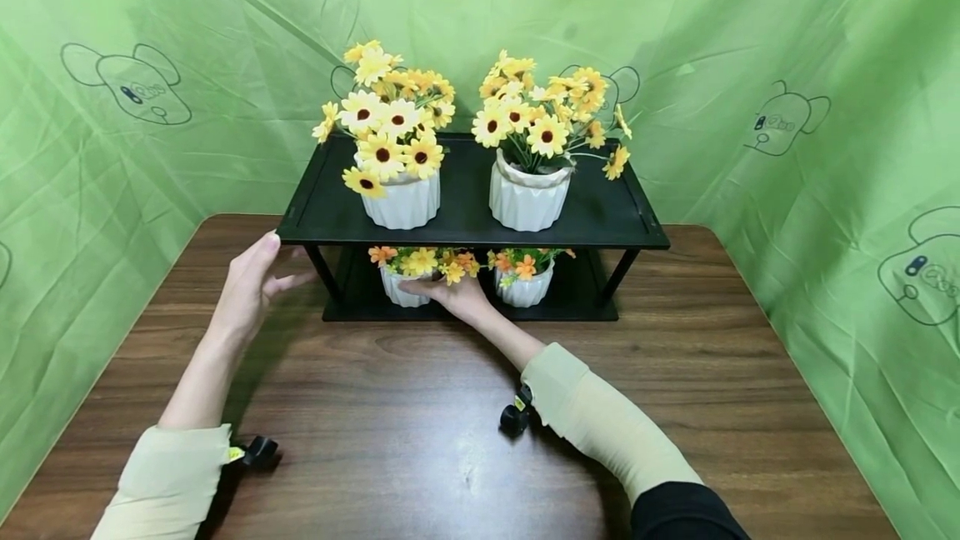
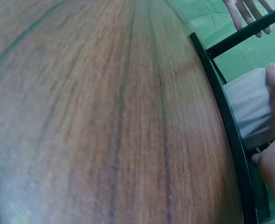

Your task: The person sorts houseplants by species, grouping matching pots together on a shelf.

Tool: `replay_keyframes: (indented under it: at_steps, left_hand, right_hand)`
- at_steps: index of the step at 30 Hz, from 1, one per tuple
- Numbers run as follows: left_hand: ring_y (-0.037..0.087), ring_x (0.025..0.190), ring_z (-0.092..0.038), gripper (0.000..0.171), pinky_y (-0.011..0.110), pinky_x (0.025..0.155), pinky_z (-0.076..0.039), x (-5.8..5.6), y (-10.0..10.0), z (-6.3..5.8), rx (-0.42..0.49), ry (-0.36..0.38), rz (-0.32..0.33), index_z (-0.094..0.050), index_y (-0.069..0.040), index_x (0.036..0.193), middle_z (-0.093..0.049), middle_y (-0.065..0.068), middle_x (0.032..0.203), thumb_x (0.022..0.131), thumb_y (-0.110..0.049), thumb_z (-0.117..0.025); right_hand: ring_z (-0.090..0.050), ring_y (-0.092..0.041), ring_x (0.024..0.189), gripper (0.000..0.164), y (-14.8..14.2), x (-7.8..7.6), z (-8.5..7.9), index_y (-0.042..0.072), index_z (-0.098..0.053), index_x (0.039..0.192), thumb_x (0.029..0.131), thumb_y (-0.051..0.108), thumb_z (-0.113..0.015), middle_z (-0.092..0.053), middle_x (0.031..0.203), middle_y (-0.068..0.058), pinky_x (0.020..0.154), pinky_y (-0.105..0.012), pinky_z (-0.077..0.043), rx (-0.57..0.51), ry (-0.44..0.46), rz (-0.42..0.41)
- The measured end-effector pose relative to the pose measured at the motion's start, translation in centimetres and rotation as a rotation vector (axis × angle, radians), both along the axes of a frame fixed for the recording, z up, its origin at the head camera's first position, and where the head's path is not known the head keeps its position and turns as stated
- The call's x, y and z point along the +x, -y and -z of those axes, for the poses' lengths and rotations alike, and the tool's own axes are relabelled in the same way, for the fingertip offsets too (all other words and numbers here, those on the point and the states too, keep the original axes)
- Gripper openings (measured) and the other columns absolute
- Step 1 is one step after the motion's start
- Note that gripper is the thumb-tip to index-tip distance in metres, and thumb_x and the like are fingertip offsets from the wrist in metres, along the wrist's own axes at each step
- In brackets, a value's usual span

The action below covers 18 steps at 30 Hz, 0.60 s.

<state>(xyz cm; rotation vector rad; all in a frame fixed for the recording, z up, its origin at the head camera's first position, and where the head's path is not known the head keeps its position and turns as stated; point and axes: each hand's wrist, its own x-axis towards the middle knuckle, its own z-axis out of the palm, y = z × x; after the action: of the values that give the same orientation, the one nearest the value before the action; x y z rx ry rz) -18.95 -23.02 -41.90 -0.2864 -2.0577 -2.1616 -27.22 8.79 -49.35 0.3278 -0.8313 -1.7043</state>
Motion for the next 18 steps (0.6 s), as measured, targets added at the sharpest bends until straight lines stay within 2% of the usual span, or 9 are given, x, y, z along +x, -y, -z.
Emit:
replay_keyframes:
  at_steps: [4, 5, 8, 9, 11, 15, 16, 18]
  left_hand:
    - [0.018, 0.118, -0.062, 0.046, 0.031, 0.093, -0.064, 0.04, -0.04, -0.05, 0.001, -0.002, 0.004, -0.055, -0.009, 0.148, -0.066, -0.005, 0.130, 0.111, -0.034, -0.046]
    - [0.019, 0.119, -0.062, 0.046, 0.031, 0.093, -0.064, 0.04, -0.04, -0.05, 0.002, -0.003, 0.005, -0.055, -0.009, 0.148, -0.066, -0.005, 0.129, 0.111, -0.034, -0.046]
    - [0.019, 0.119, -0.062, 0.046, 0.031, 0.093, -0.064, 0.08, 0.00, -0.05, 0.011, -0.002, 0.002, -0.055, -0.009, 0.148, -0.066, -0.005, 0.129, 0.111, -0.033, -0.046]
    - [0.019, 0.119, -0.061, 0.045, 0.031, 0.093, -0.064, 0.10, 0.02, -0.04, 0.014, -0.002, 0.000, -0.055, -0.009, 0.148, -0.066, -0.005, 0.129, 0.111, -0.033, -0.046]
    - [0.019, 0.119, -0.061, 0.045, 0.031, 0.093, -0.064, 0.15, 0.09, -0.03, 0.023, -0.002, -0.004, -0.056, -0.009, 0.147, -0.066, -0.005, 0.130, 0.111, -0.033, -0.046]
    - [0.018, 0.119, -0.061, 0.044, 0.030, 0.092, -0.065, 0.23, 0.16, 0.01, 0.027, 0.000, -0.005, -0.056, -0.009, 0.147, -0.065, -0.005, 0.131, 0.111, -0.032, -0.046]
    - [0.018, 0.119, -0.061, 0.044, 0.030, 0.092, -0.064, 0.24, 0.16, 0.01, 0.027, 0.000, -0.004, -0.056, -0.009, 0.147, -0.065, -0.005, 0.131, 0.111, -0.032, -0.046]
    - [0.017, 0.119, -0.061, 0.044, 0.030, 0.092, -0.064, 0.26, 0.15, 0.01, 0.024, 0.001, -0.002, -0.056, -0.009, 0.147, -0.065, -0.005, 0.131, 0.111, -0.033, -0.046]
  right_hand:
    - [0.022, 0.013, 0.147, 0.071, -0.09, 0.06, -0.15, 0.046, 0.023, 0.154, 0.110, 0.054, -0.032, 0.025, 0.159, 0.032, 0.131, -0.026, 0.000, -0.016, 0.014, -0.030]
    - [0.021, 0.013, 0.147, 0.072, -0.19, 0.09, -0.15, 0.045, 0.023, 0.155, 0.110, 0.053, -0.033, 0.024, 0.159, 0.032, 0.132, -0.029, -0.002, -0.010, 0.023, -0.037]
    - [0.019, 0.012, 0.148, 0.076, -0.24, 0.14, -0.25, 0.044, 0.020, 0.157, 0.110, 0.050, -0.038, 0.021, 0.161, 0.032, 0.134, -0.034, -0.008, 0.014, 0.030, -0.042]
    - [0.018, 0.012, 0.148, 0.076, -0.24, 0.13, -0.26, 0.043, 0.020, 0.158, 0.110, 0.049, -0.039, 0.020, 0.162, 0.031, 0.133, -0.034, -0.018, 0.024, 0.029, -0.044]
    - [0.017, 0.011, 0.149, 0.078, -0.14, 0.10, -0.29, 0.042, 0.017, 0.160, 0.109, 0.047, -0.042, 0.017, 0.164, 0.031, 0.132, -0.035, -0.020, 0.047, 0.029, -0.042]
    - [0.015, 0.009, 0.152, 0.079, 0.11, 0.11, -0.26, 0.038, 0.014, 0.162, 0.108, 0.050, -0.043, 0.014, 0.166, 0.028, 0.131, -0.033, -0.014, 0.103, 0.052, -0.020]
    - [0.016, 0.007, 0.153, 0.080, 0.17, 0.14, -0.23, 0.038, 0.013, 0.163, 0.108, 0.051, -0.044, 0.014, 0.167, 0.027, 0.132, -0.033, -0.005, 0.117, 0.060, -0.010]
    - [0.016, 0.007, 0.154, 0.082, 0.18, 0.19, -0.11, 0.037, 0.014, 0.162, 0.107, 0.056, -0.043, 0.015, 0.168, 0.027, 0.131, -0.032, -0.003, 0.132, 0.074, -0.001]
